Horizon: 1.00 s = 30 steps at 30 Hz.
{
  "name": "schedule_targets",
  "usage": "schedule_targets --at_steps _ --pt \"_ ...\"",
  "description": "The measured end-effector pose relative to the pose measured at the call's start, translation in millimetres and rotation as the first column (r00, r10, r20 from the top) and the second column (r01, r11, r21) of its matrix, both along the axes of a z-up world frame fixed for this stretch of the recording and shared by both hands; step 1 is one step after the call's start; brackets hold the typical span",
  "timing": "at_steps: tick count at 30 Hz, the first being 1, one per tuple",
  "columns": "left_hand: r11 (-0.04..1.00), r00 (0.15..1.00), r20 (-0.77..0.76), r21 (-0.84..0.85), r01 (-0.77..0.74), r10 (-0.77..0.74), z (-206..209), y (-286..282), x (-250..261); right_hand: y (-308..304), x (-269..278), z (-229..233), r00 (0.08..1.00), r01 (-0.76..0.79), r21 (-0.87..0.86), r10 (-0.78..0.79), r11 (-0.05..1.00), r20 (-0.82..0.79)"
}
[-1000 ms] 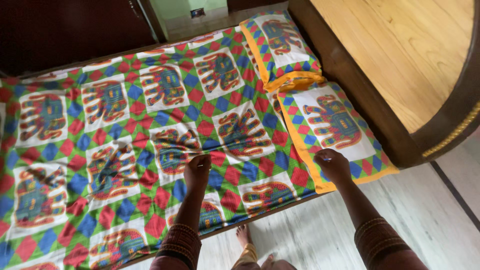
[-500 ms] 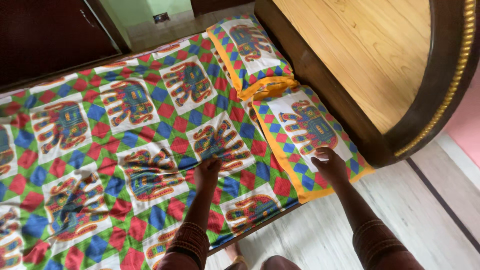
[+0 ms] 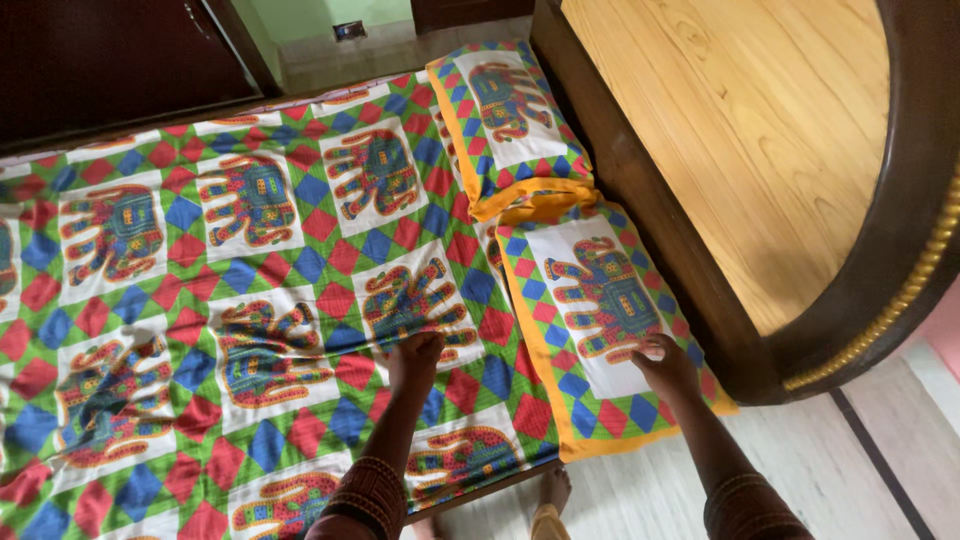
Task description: The person folds a pillowcase by hand and places it on a table.
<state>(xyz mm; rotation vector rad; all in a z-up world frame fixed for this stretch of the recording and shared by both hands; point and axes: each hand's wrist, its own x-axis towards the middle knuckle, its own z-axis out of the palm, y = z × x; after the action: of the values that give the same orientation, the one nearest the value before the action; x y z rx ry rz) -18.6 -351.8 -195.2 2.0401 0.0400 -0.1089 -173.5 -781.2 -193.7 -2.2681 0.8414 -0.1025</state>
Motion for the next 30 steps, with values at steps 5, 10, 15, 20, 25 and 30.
schedule_targets --at_steps 5,10,15,20,25,30 --pt "0.996 0.994 -0.103 0.082 -0.032 0.041 -10 -20 -8 -34 13 -3 0.998 -0.049 -0.052 0.051 0.997 0.044" --pt "0.998 0.981 -0.188 0.058 -0.037 0.047 -46 -36 -26 -61 13 -12 1.000 0.015 0.034 -0.015 0.999 0.002" --pt "0.982 0.844 -0.530 -0.187 -0.029 -0.076 -85 -60 -44 -74 14 -24 0.996 0.068 0.032 -0.067 0.997 -0.051" --pt "0.978 0.891 -0.413 0.013 0.210 -0.186 -111 -79 -68 -80 9 -32 0.989 -0.043 0.019 0.045 0.999 -0.143" --pt "0.955 0.909 -0.378 0.155 0.251 -0.178 -130 -97 -95 -79 10 -42 0.972 -0.176 -0.066 0.163 0.982 -0.167" --pt "0.920 0.821 -0.545 0.209 0.330 -0.171 -145 -122 -113 -81 16 -55 0.931 -0.279 -0.127 0.235 0.952 -0.281"
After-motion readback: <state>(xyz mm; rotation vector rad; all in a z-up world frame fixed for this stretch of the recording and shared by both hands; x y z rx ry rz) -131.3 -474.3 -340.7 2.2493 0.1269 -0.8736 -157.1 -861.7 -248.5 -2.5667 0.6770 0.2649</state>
